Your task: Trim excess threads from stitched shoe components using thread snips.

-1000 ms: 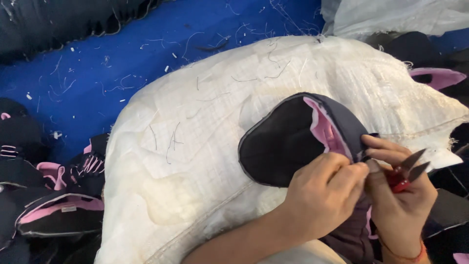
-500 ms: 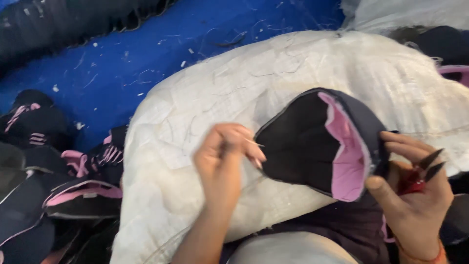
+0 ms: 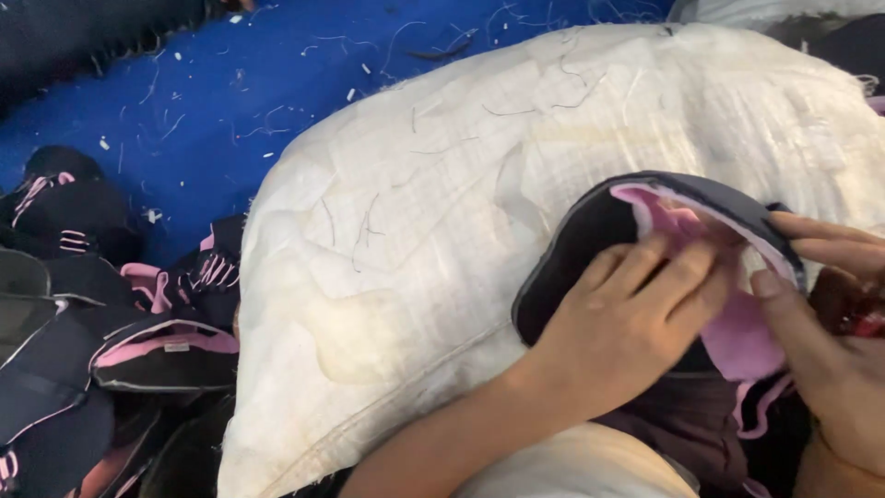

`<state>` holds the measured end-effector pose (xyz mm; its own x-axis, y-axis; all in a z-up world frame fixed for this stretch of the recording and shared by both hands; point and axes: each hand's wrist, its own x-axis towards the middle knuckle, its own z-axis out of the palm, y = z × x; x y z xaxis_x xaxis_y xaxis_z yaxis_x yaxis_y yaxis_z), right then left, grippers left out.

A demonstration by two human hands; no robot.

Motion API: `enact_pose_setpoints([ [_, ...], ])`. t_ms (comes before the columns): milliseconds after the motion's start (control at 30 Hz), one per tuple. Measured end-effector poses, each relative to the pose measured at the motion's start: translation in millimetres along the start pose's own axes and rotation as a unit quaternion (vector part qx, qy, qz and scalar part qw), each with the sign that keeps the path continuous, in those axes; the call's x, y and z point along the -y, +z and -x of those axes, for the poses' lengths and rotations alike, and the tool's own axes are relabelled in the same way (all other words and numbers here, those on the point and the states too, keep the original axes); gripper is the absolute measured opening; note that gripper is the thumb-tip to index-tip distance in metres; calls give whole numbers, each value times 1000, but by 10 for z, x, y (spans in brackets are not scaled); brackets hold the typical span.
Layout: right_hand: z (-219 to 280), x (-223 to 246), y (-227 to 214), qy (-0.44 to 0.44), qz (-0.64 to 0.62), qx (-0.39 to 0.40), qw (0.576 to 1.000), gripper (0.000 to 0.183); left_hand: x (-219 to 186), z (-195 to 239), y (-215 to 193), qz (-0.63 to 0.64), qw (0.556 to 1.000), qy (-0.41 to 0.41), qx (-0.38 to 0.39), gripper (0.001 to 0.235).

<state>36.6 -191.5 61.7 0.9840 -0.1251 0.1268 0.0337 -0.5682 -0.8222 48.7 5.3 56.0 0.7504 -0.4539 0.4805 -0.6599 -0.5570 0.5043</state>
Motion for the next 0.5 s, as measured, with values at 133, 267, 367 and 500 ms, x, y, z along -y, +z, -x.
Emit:
enact_pose_setpoints([
  [133,-120,129,45,53,-31,-10,998,27,32,121,51,-35,998,-29,32,34],
  [267,-104,148,42,20,-113,-9,993,26,94,302,-23,-33,997,-28,57,34],
  [367,-110,165,22,-40,-44,0,998,27,180,317,-86,14,998,-43,34,29],
  [500,-115,342,-25,-77,118,8,990,31,179,182,-296,122,988,-88,-37,13],
])
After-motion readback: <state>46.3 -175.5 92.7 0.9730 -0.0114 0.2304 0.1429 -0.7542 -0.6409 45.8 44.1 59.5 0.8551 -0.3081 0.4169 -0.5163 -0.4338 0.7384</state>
